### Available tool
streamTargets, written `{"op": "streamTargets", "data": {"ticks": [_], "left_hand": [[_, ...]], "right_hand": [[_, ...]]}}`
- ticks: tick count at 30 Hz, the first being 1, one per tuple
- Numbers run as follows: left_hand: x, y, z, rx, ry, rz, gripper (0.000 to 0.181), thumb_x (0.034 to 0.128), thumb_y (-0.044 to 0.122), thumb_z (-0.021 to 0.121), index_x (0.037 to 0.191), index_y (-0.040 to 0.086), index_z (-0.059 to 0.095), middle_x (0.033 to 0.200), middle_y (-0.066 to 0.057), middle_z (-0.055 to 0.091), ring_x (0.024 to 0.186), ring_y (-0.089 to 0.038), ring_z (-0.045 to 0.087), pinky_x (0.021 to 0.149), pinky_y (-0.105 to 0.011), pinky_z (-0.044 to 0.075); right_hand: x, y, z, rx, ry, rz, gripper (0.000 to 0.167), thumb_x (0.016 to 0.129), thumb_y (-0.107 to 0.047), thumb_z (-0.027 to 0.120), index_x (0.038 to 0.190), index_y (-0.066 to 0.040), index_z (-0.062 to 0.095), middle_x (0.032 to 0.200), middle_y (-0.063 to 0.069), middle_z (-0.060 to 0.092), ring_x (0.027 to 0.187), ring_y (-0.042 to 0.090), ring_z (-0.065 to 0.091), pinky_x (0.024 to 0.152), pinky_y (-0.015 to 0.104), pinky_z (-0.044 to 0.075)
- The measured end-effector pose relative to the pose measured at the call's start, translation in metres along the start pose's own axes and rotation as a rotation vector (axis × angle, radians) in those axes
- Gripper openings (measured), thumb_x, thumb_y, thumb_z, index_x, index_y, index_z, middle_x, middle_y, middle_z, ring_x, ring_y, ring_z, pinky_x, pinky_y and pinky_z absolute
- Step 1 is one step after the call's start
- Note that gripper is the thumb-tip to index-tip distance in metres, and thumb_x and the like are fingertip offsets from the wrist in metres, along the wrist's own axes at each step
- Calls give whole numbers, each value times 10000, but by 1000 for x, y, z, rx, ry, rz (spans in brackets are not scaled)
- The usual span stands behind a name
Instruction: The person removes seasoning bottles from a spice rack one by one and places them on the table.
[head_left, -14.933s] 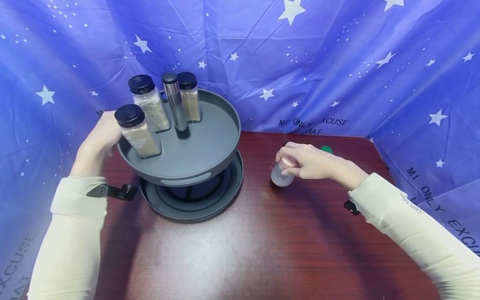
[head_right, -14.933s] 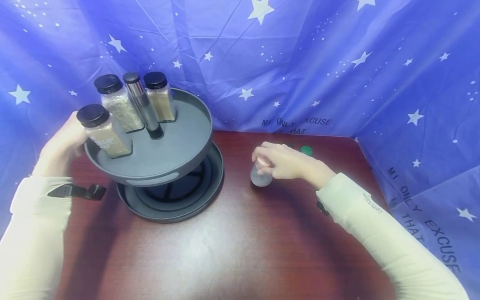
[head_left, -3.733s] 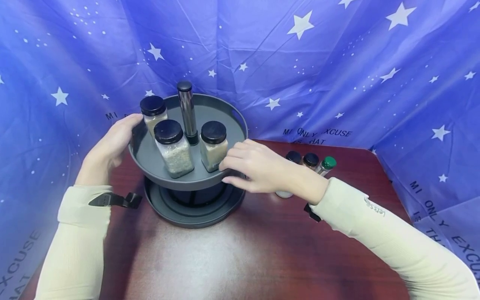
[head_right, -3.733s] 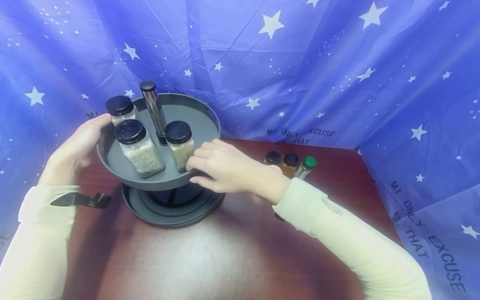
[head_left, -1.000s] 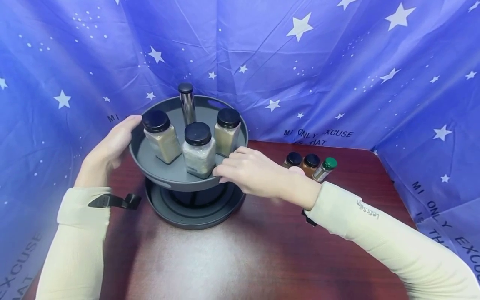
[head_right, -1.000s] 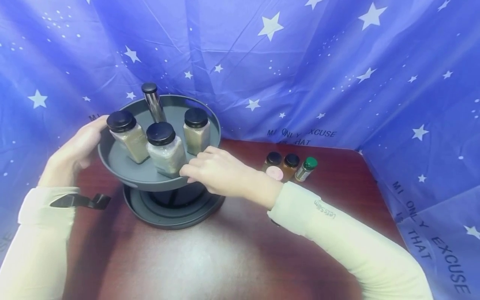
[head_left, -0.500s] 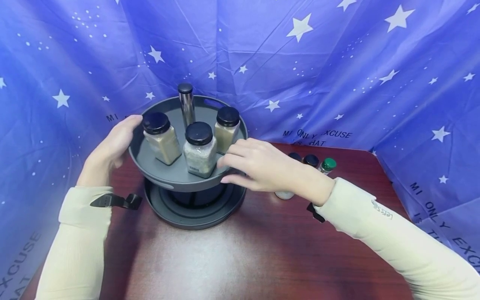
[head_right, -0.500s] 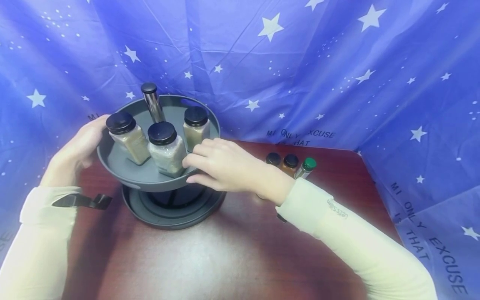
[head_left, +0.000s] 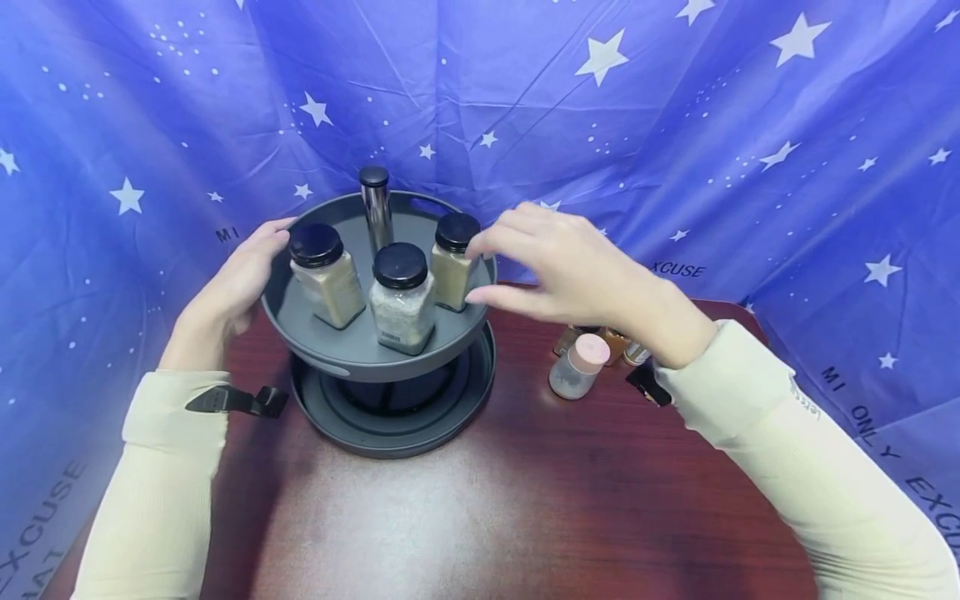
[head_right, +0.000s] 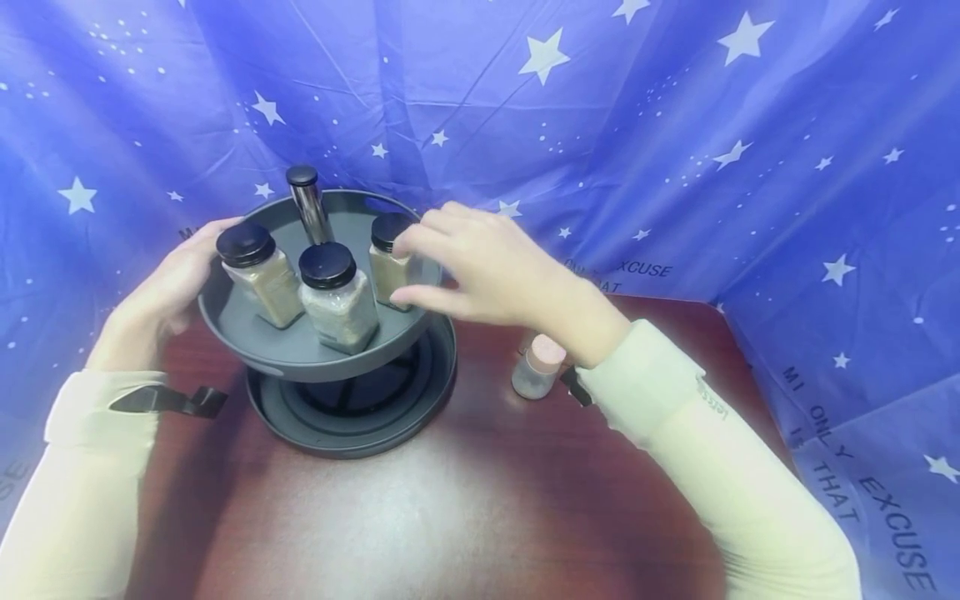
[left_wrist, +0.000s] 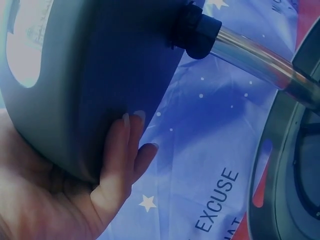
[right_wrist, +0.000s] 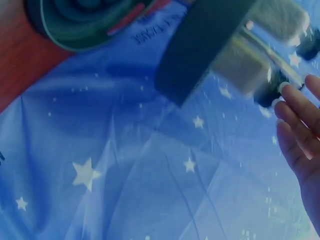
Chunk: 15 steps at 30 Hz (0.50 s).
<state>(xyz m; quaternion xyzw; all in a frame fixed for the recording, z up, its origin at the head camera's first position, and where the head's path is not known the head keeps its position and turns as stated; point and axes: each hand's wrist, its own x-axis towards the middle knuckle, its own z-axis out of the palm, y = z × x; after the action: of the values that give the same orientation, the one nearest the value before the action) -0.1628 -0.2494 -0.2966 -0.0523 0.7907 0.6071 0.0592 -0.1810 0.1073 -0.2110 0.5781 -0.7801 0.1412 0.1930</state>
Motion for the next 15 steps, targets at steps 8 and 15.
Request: {"op": "streamTargets", "data": {"ticks": [8,15], "left_hand": [[1,-1,1,-23,9,-1,503,1078,404,192,1558,265,252,1630,-5,171,1479,-181,146,1228,-471,160],[-1,1,0,-10,6,-14,499,1076,428,199,1549,284,266,1614,6,196,1473,-191,178,1217,-475,197]], "right_hand": [[6,9,-11,-12,-114,157,500,848,-477,741,1206,-139,653,1098,11,679,962,201,568,818,402,483],[14,14,-7,14,-156,179,635,848,-504,737,1334,-132,565,1216,48,623,1116,214,565,943,429,474]]}}
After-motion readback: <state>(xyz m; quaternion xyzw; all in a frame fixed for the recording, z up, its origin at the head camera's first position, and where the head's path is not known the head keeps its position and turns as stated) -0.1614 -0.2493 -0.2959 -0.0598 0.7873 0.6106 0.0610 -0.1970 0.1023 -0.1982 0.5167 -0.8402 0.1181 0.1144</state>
